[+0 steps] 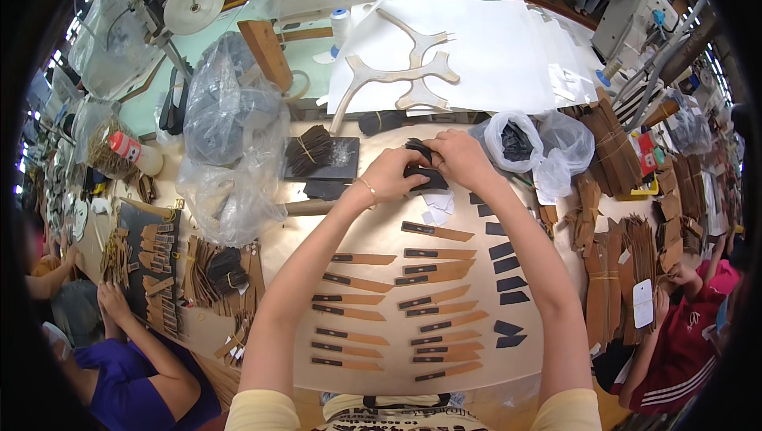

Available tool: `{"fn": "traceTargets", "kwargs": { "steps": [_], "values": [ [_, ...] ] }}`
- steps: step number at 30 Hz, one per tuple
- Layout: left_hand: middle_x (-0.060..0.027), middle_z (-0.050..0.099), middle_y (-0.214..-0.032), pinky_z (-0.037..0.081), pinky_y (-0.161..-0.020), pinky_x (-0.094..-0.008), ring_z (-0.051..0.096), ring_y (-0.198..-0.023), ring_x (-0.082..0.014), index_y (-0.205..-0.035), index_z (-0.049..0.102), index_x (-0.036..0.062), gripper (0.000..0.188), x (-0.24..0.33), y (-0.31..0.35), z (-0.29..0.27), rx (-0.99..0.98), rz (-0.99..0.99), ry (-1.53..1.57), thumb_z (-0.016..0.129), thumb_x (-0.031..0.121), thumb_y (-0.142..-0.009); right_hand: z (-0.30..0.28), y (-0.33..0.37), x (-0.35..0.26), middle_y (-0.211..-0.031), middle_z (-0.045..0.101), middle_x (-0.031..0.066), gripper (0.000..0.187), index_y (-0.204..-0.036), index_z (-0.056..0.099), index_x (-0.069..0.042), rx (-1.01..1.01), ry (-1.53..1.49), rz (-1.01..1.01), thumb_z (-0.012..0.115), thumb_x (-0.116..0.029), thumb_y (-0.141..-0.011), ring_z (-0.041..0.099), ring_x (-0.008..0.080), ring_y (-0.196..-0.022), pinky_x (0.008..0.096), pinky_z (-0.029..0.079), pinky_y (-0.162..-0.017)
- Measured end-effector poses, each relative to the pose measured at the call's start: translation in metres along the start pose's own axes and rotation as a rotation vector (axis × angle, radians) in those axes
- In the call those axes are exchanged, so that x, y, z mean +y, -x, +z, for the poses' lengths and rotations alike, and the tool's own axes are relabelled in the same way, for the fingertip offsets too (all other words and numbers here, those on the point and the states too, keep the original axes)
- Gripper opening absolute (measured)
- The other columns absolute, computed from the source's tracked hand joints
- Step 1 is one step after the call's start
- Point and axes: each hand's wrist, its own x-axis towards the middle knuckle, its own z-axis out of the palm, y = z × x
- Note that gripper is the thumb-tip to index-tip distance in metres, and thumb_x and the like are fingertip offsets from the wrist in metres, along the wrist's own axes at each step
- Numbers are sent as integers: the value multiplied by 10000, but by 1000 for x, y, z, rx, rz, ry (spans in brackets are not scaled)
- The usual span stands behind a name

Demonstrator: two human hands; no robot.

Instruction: The person repeatedly picks up small black and tan leather pieces from a table, aligns them, and presses them together by hand. They continue this process for multiple pairs, placing the assembled pieces back on the table.

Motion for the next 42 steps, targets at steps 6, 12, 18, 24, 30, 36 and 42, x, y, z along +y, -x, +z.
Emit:
{"fn": "traceTargets", "kwargs": {
  "steps": [6, 12, 18, 24, 30, 36, 42],
  "values": [
    [-182, 662, -959, 506, -887, -377, 634, -945, -328, -984, 728, 21, 275, -2, -2, 19, 198, -49, -229, 776, 214, -794, -4, -1, 11, -955, 683, 190, 240, -1049, 687, -17, 39, -263, 74, 621, -117, -842, 642, 375, -916, 462, 507, -813],
    [-163, 610, -1039, 492, -870, -414, 601, -1002, -333, -969, 755, 63, 276, -8, 4, 22, 345, 10, -279, 760, 296, -822, 5, 0, 8, -1012, 679, 180, 225, -1096, 655, -15, 239, -505, 241, 604, -115, -901, 640, 379, -926, 446, 499, -816],
    [-185, 701, -1016, 541, -732, -368, 685, -882, -297, -1123, 696, 29, 394, 16, 9, 0, 480, -125, -26, 634, 375, -945, -20, 19, -15, -1092, 669, 150, 259, -1133, 649, -36, 471, -310, 103, 629, -36, -875, 650, 337, -984, 408, 520, -829],
    [-163, 664, -1128, 599, -853, -330, 681, -1022, -232, -1272, 540, -71, 536, 60, 66, 17, -283, -201, 1113, 380, 398, -1066, -47, 123, -68, -1209, 628, 70, 320, -1082, 682, -157, 401, -110, -203, 656, -45, -783, 627, 260, -1076, 394, 501, -870],
    [-170, 651, -1190, 590, -888, -309, 671, -1042, -211, -1384, 463, -77, 464, 112, 124, 101, -412, -361, 1139, 455, 251, -1056, -78, 258, -103, -1151, 631, 74, 338, -1088, 707, -108, 352, -488, 201, 801, -148, -766, 610, 287, -1062, 383, 501, -886],
    [-204, 613, -1244, 577, -927, -349, 654, -1059, -219, -1373, 463, -89, 446, 153, 158, 161, -431, -385, 1268, 463, 222, -1053, -66, 336, -132, -945, 607, 81, 217, -918, 710, -52, 447, -441, 625, 820, -133, -749, 599, 260, -916, 344, 499, -743],
    [-194, 626, -1229, 567, -915, -335, 649, -1103, -264, -1384, 452, -95, 473, 143, 185, 139, -95, -394, 1158, 449, 251, -1061, -43, 349, -118, -972, 595, 70, 245, -958, 677, -54, 233, -200, 758, 795, -172, -778, 589, 260, -942, 373, 471, -780]
  ]
}}
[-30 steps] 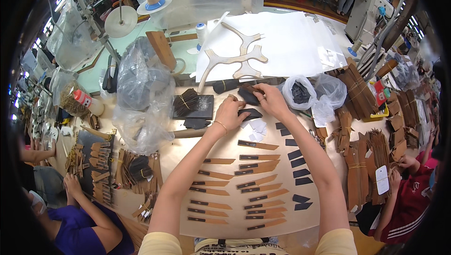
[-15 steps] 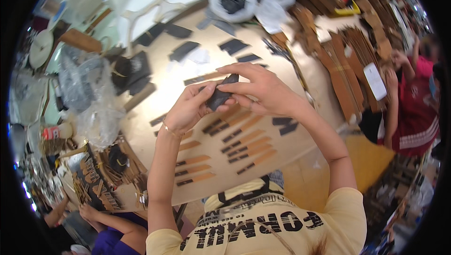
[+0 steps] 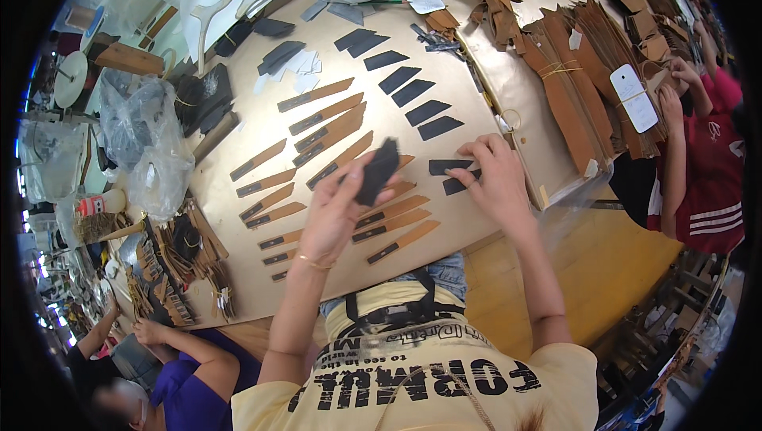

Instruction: The person repeatedly picks up small black and tan leather pieces from a table, aligns them, and presses them together by hand. They continue this process for multiple pairs, placing the assembled pieces back on the table.

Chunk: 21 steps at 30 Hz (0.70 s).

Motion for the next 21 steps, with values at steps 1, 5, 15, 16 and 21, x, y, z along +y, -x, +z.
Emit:
{"fn": "traceTargets", "kwargs": {
  "steps": [1, 5, 15, 16, 21],
  "values": [
    [-197, 624, -1232, 567, -918, -342, 647, -1109, -272, -1385, 450, -95, 471, 5, 5, -7, 19, 20, -12, 446, 247, -1061, 1, -1, 0, -974, 600, 73, 243, -961, 674, -48, -20, 44, -7, 794, -154, -779, 599, 257, -947, 368, 479, -782],
    [-192, 626, -1237, 572, -900, -341, 649, -1109, -274, -1376, 463, -85, 454, 11, 22, -21, 134, 72, -26, 444, 241, -1061, 1, -15, 7, -893, 631, 96, 186, -894, 683, -40, -127, -85, 15, 782, -155, -787, 612, 263, -882, 376, 475, -776],
    [-98, 670, -1159, 541, -853, -265, 663, -931, -120, -1400, 525, 52, 409, -1, 31, -20, 72, 128, -41, 488, 256, -1047, -12, -27, 12, -1011, 579, 162, 320, -1004, 640, -24, -72, 0, -229, 753, -237, -793, 539, 386, -999, 458, 401, -938],
    [-89, 671, -1147, 544, -838, -240, 663, -913, -112, -1402, 527, 60, 408, -3, 30, -20, 62, 112, -20, 495, 256, -1045, -18, -20, 11, -1031, 575, 167, 337, -990, 634, -25, -266, 22, -133, 770, -247, -775, 540, 383, -1002, 463, 396, -939],
    [-104, 661, -1152, 574, -701, -226, 681, -975, -126, -1350, 527, -13, 387, -12, 27, -19, 63, 85, 77, 431, 232, -1066, -13, 5, 13, -984, 636, 135, 281, -998, 733, -92, -149, 215, -452, 791, -291, -809, 590, 316, -902, 476, 440, -840]
  ]
}}
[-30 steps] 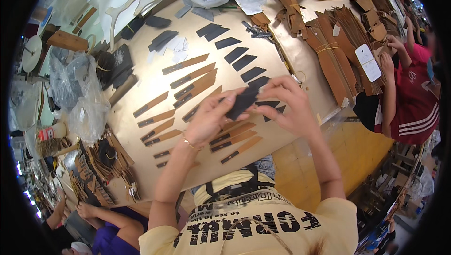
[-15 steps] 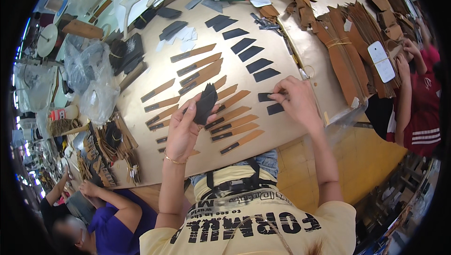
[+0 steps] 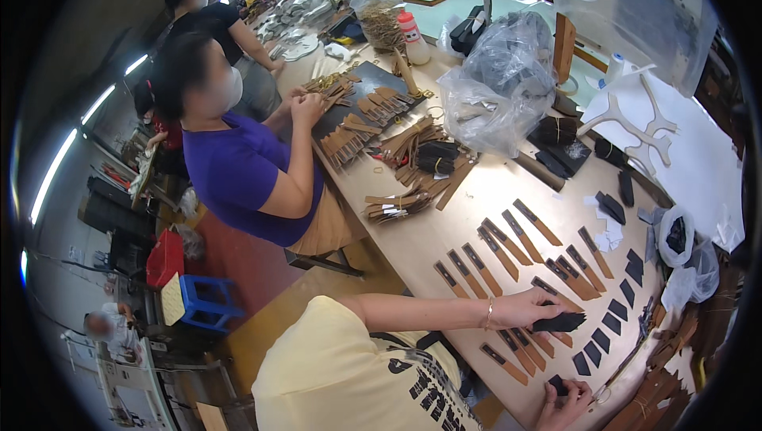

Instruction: The person repeatedly picks up small black and tan leather pieces from a table, aligns them, and presses them together by hand. They continue this process for multiple pairs, placing the assembled pieces back on the table.

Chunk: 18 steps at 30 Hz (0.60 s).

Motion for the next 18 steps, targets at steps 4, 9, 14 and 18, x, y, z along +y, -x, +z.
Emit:
{"fn": "traceTargets", "kwargs": {
  "steps": [4, 9, 14, 18],
  "values": [
    [-107, 654, -1188, 588, -839, -250, 674, -1036, -146, -1390, 495, -15, 459, -4, -5, 2, -61, 72, 58, 456, 298, -1056, 16, -10, 14, -921, 625, 116, 244, -947, 746, -100, 85, -213, 50, 836, -240, -769, 585, 277, -837, 392, 468, -727],
    [-98, 650, -1191, 587, -837, -255, 666, -1037, -136, -1371, 514, -13, 451, -5, -9, 2, -78, 77, 49, 462, 304, -1055, 28, -22, 32, -920, 619, 118, 250, -938, 741, -78, 94, -193, 62, 850, -214, -758, 584, 269, -827, 364, 479, -667],
    [-56, 652, -1155, 564, -796, -230, 641, -1000, -94, -1365, 533, 16, 434, -21, -14, 13, -79, 72, 70, 452, 312, -1059, 29, -22, 30, -979, 640, 153, 312, -955, 720, -16, 310, -359, -3, 857, -216, -759, 608, 319, -888, 401, 507, -777],
    [-10, 647, -1085, 528, -749, -195, 613, -945, -54, -1365, 546, 45, 433, -36, -17, 29, -77, 8, 64, 419, 334, -1068, 21, -22, 1, -938, 668, 133, 336, -942, 708, -1, 599, -334, -116, 872, -221, -749, 625, 309, -899, 430, 495, -826]
  ]
}}
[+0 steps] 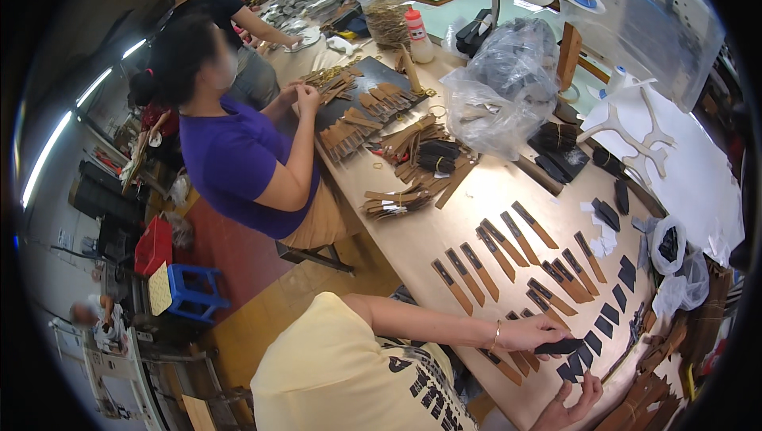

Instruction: The person repeatedly picks up small black and tan leather pieces from a table, aligns them, and presses them together by hand. They continue this process for multiple pairs, placing the assembled pieces back on the table.

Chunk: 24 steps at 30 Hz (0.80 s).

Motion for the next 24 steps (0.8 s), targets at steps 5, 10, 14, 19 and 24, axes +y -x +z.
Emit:
{"fn": "traceTargets", "kwargs": {
  "steps": [5, 10, 14, 19, 24],
  "values": [
    [49, 616, -953, 385, -603, -182, 493, -733, -7, -1202, 626, 86, 393, -5, -2, 12, -135, 21, -9, 394, 374, -1071, 22, -1, -37, -1261, 535, 157, 331, -1237, 673, -51, -281, 43, 103, 681, -158, -924, 549, 308, -1134, 428, 472, -891],
    [77, 594, -923, 359, -594, -185, 419, -693, -18, -1229, 618, 83, 425, -3, 4, 5, -64, -52, 90, 366, 389, -1075, 35, 2, -37, -1271, 549, 158, 310, -1178, 704, -57, -226, 97, 44, 730, -142, -881, 546, 323, -1152, 427, 483, -895],
    [78, 599, -967, 354, -592, -182, 428, -723, -13, -1324, 588, 89, 454, -4, 8, -4, -38, -54, 130, 383, 404, -1070, 46, 8, -36, -1249, 567, 157, 279, -1107, 729, -76, -73, 226, -147, 767, -159, -843, 544, 341, -1148, 447, 475, -905],
    [82, 600, -997, 349, -594, -185, 418, -729, -13, -1335, 596, 92, 488, 0, 17, -17, -42, -16, 94, 411, 447, -1057, 55, 5, -49, -1092, 579, 134, 313, -1093, 725, -68, -47, 203, -187, 799, -170, -807, 549, 311, -1035, 469, 459, -900],
    [67, 608, -978, 350, -604, -192, 405, -723, -22, -1343, 592, 65, 550, 7, 31, -26, -9, 3, 68, 407, 491, -1048, 65, -8, -76, -920, 643, 78, 295, -994, 701, -36, -123, -153, 439, 844, -163, -770, 606, 258, -896, 404, 478, -832]
  ]
}}
